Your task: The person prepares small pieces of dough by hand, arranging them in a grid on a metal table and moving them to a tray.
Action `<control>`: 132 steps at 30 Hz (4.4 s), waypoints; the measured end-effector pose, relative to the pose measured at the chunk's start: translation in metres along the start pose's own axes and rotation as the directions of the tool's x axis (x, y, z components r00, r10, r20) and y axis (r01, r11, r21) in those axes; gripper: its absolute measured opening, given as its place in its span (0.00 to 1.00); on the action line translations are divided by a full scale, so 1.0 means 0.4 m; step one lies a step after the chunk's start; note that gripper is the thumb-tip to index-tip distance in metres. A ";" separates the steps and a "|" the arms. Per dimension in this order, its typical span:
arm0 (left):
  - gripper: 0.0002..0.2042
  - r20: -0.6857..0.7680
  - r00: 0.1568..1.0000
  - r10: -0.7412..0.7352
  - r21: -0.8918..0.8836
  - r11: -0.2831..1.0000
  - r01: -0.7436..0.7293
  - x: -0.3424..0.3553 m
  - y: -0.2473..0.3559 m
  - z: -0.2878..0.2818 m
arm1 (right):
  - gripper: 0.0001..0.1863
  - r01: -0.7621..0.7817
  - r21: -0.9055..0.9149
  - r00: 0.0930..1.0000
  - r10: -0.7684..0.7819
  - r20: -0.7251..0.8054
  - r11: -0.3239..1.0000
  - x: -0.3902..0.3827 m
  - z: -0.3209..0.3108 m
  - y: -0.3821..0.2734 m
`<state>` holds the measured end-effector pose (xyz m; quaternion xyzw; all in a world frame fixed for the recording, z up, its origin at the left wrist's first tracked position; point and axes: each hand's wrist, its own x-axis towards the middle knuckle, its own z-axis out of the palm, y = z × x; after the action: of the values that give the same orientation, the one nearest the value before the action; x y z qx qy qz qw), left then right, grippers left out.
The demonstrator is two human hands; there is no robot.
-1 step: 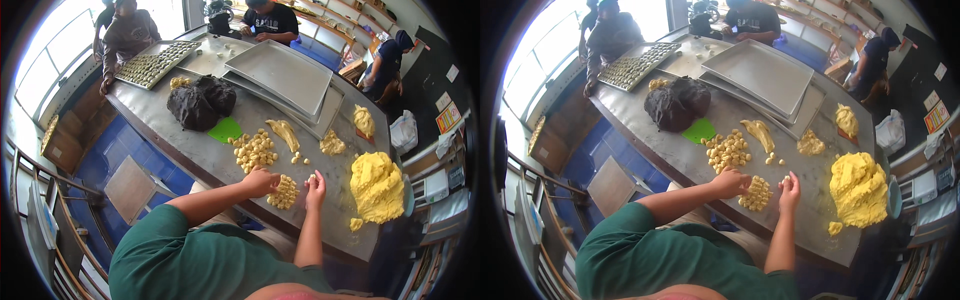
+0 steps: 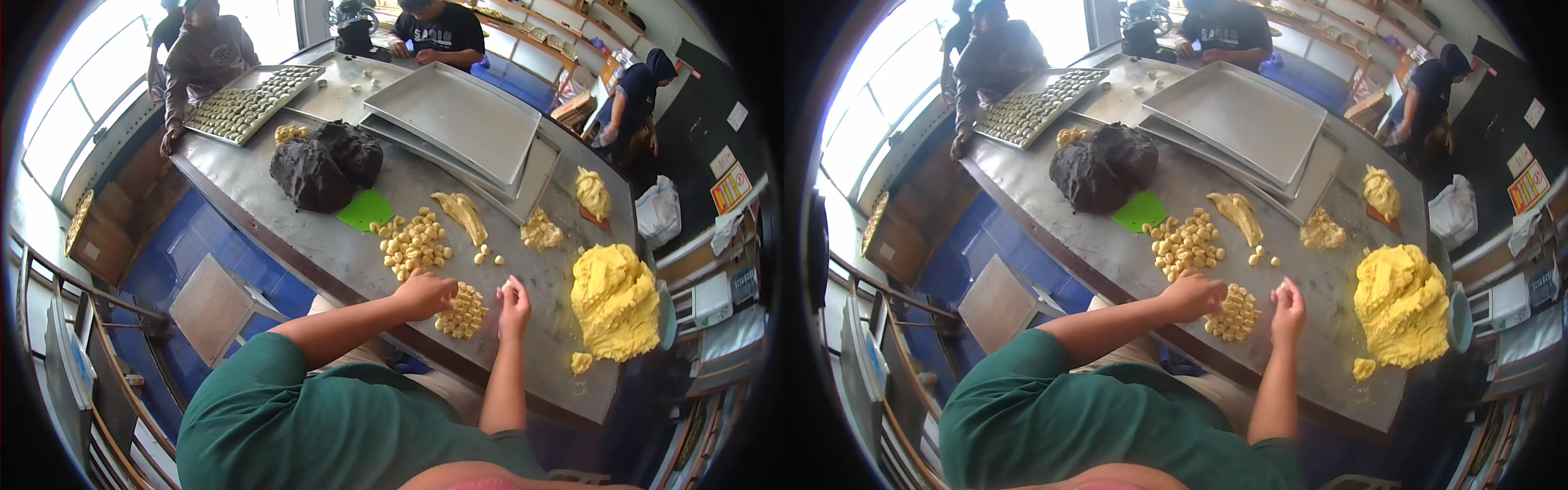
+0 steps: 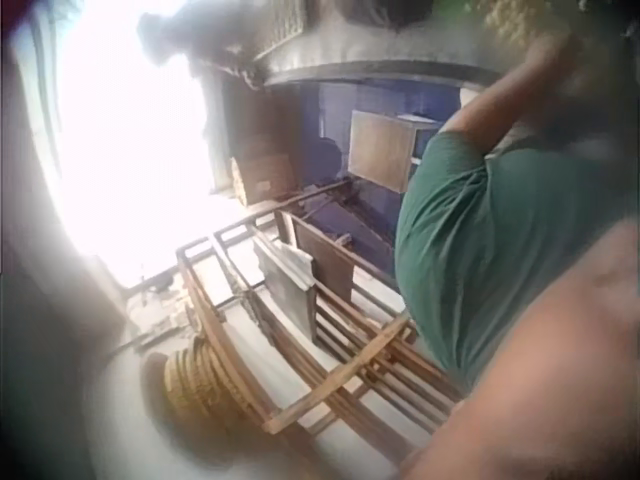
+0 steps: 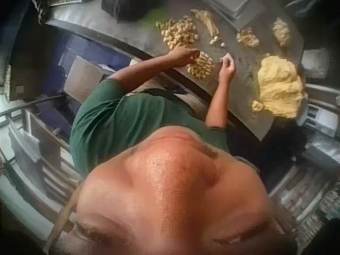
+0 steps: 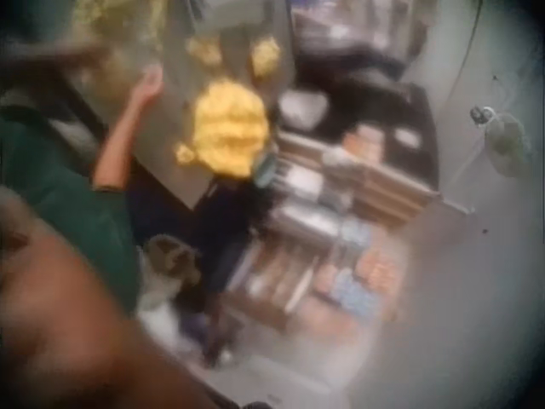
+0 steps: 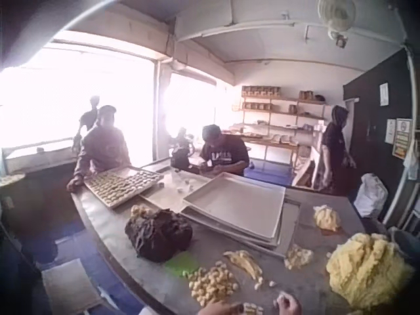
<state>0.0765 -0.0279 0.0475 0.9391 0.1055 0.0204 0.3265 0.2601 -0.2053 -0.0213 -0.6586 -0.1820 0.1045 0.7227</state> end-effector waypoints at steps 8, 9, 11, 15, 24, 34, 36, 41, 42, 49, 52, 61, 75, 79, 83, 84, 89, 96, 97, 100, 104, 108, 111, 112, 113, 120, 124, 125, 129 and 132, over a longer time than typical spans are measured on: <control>0.13 -0.353 0.929 -0.113 -0.407 0.913 -0.043 -0.119 -0.057 0.060 | 0.18 -0.030 -0.016 0.982 0.032 0.186 0.999 -0.012 0.038 -0.046; 0.13 -0.383 0.916 -0.119 -0.404 0.913 -0.050 -0.117 -0.050 0.052 | 0.21 -0.001 0.076 0.962 -0.020 0.271 0.997 -0.028 0.062 -0.062; 0.13 -0.334 0.931 -0.150 -0.444 0.896 -0.015 -0.148 -0.039 0.047 | 0.21 -0.023 0.048 0.959 0.008 0.283 0.999 0.004 0.087 -0.107; 0.13 -0.309 0.951 -0.007 -0.345 0.932 -0.106 -0.133 -0.036 0.047 | 0.16 -0.026 -0.343 0.955 0.125 0.269 0.939 0.004 0.053 -0.074; 0.12 -0.244 0.969 0.027 -0.375 0.919 -0.120 -0.137 -0.072 0.048 | 0.14 0.174 -0.731 0.802 0.337 0.494 0.659 0.005 0.079 -0.144; 0.14 -0.198 0.978 -0.067 -0.429 0.903 -0.025 -0.142 -0.037 0.021 | 0.14 0.008 -0.448 0.994 0.042 0.100 0.894 -0.045 0.008 -0.083; 0.14 -0.199 0.977 -0.070 -0.404 0.915 -0.017 -0.141 -0.042 0.025 | 0.15 -0.062 -0.474 0.991 0.111 0.076 0.878 -0.049 -0.017 -0.069; 0.13 -0.215 0.977 0.008 -0.468 0.877 -0.110 -0.127 -0.060 0.048 | 0.18 0.164 -0.395 0.983 -0.181 -0.006 0.904 -0.045 -0.034 -0.015; 0.12 -0.245 0.969 0.035 -0.464 0.873 -0.150 -0.127 -0.064 0.051 | 0.18 0.165 -0.393 0.984 -0.177 0.005 0.905 -0.047 -0.028 -0.018; 0.07 -0.264 0.965 0.003 -0.450 0.884 -0.125 -0.135 -0.032 0.033 | 0.18 0.118 -0.467 0.992 -0.087 0.088 0.876 -0.046 -0.053 -0.012; 0.06 -0.152 0.988 -0.001 -0.436 0.898 -0.066 -0.142 -0.039 0.018 | 0.13 0.026 -0.355 0.999 -0.031 -0.010 0.934 -0.047 -0.054 -0.009; 0.12 -0.230 0.973 -0.034 -0.478 0.874 -0.083 -0.129 -0.063 0.060 | 0.17 -0.079 -0.196 0.987 0.105 0.123 0.977 -0.006 0.063 -0.127; 0.11 -0.246 0.969 -0.017 -0.399 0.913 -0.085 -0.147 -0.037 0.031 | 0.11 0.344 -0.676 0.897 -0.015 0.442 0.652 -0.114 -0.046 -0.108; 0.12 -0.227 0.974 -0.007 -0.399 0.913 -0.087 -0.125 -0.046 0.020 | 0.11 0.148 -0.706 0.900 0.202 0.386 0.692 -0.116 -0.024 -0.166; 0.14 -0.641 0.709 0.293 0.363 0.930 -0.057 -0.071 -0.022 -0.009 | 0.12 0.013 -0.595 0.938 0.197 0.286 0.803 -0.112 -0.036 -0.152; 0.14 -0.641 0.711 0.287 0.360 0.931 -0.052 -0.068 -0.021 -0.002 | 0.12 0.012 -0.596 0.935 0.202 0.290 0.803 -0.110 -0.041 -0.137; 0.15 -0.118 0.989 0.090 0.280 0.958 -0.054 -0.055 -0.010 0.032 | 0.13 0.135 -0.453 0.990 -0.102 0.096 0.881 -0.088 -0.075 -0.024; 0.13 -0.017 1.000 0.024 0.145 0.989 -0.021 -0.076 -0.003 0.027 | 0.19 0.003 -0.393 1.000 0.007 0.026 0.919 -0.103 -0.045 -0.042; 0.13 0.024 1.000 -0.006 0.137 0.991 0.002 -0.075 0.001 0.024 | 0.22 0.084 -0.439 0.996 -0.072 0.045 0.895 -0.103 -0.046 -0.036; 0.14 0.042 0.998 0.052 0.097 0.994 -0.056 -0.062 -0.012 0.021 | 0.21 0.133 -0.414 0.991 -0.124 0.049 0.901 -0.093 -0.042 -0.028; 0.14 0.131 0.990 0.053 0.041 0.997 -0.059 -0.065 -0.017 0.004 | 0.22 -0.002 -0.430 0.993 0.051 0.104 0.903 -0.093 -0.048 -0.032; 0.14 -0.076 0.995 0.068 -0.176 0.981 -0.080 -0.079 -0.007 0.002 | 0.17 0.088 -0.344 0.991 -0.049 0.121 0.935 -0.089 -0.063 -0.016; 0.14 -0.218 0.976 0.030 -0.340 0.935 -0.105 -0.116 -0.023 0.016 | 0.13 -0.007 -0.225 1.000 0.011 0.017 0.974 -0.080 -0.083 -0.010; 0.14 -0.257 0.966 0.019 -0.375 0.920 -0.118 -0.130 -0.033 0.023 | 0.11 -0.132 -0.140 0.991 0.127 -0.045 0.981 -0.081 -0.076 -0.015; 0.14 -0.260 0.966 0.007 -0.376 0.920 -0.108 -0.136 -0.039 0.032 | 0.11 -0.136 -0.140 0.991 0.133 -0.034 0.981 -0.079 -0.071 -0.013; 0.09 -0.236 0.970 0.055 -0.370 0.918 -0.142 -0.124 -0.066 0.055 | 0.19 -0.096 -0.286 0.983 0.135 0.120 0.953 -0.026 0.016 -0.068; 0.10 -0.251 0.967 0.043 -0.344 0.930 -0.131 -0.124 -0.046 0.041 | 0.16 0.098 -0.034 0.985 -0.093 0.144 0.995 0.005 0.061 -0.122; 0.10 -0.260 0.964 0.049 -0.340 0.930 -0.138 -0.120 -0.039 0.034 | 0.16 0.023 -0.241 0.984 0.021 0.178 0.970 0.003 0.025 -0.113; 0.14 -0.183 0.983 -0.001 -0.341 0.938 -0.063 -0.117 -0.033 0.028 | 0.12 0.073 -0.667 0.924 0.202 0.326 0.741 -0.061 -0.050 -0.105; 0.14 -0.158 0.987 -0.024 -0.354 0.935 -0.034 -0.121 -0.041 0.041 | 0.10 0.331 -0.643 0.876 0.029 0.482 0.690 -0.072 -0.039 -0.098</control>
<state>0.0278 -0.0356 0.0259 0.8603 0.1235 0.1150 0.4811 0.2368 -0.2351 0.0127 -0.8232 -0.4272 0.1158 0.3556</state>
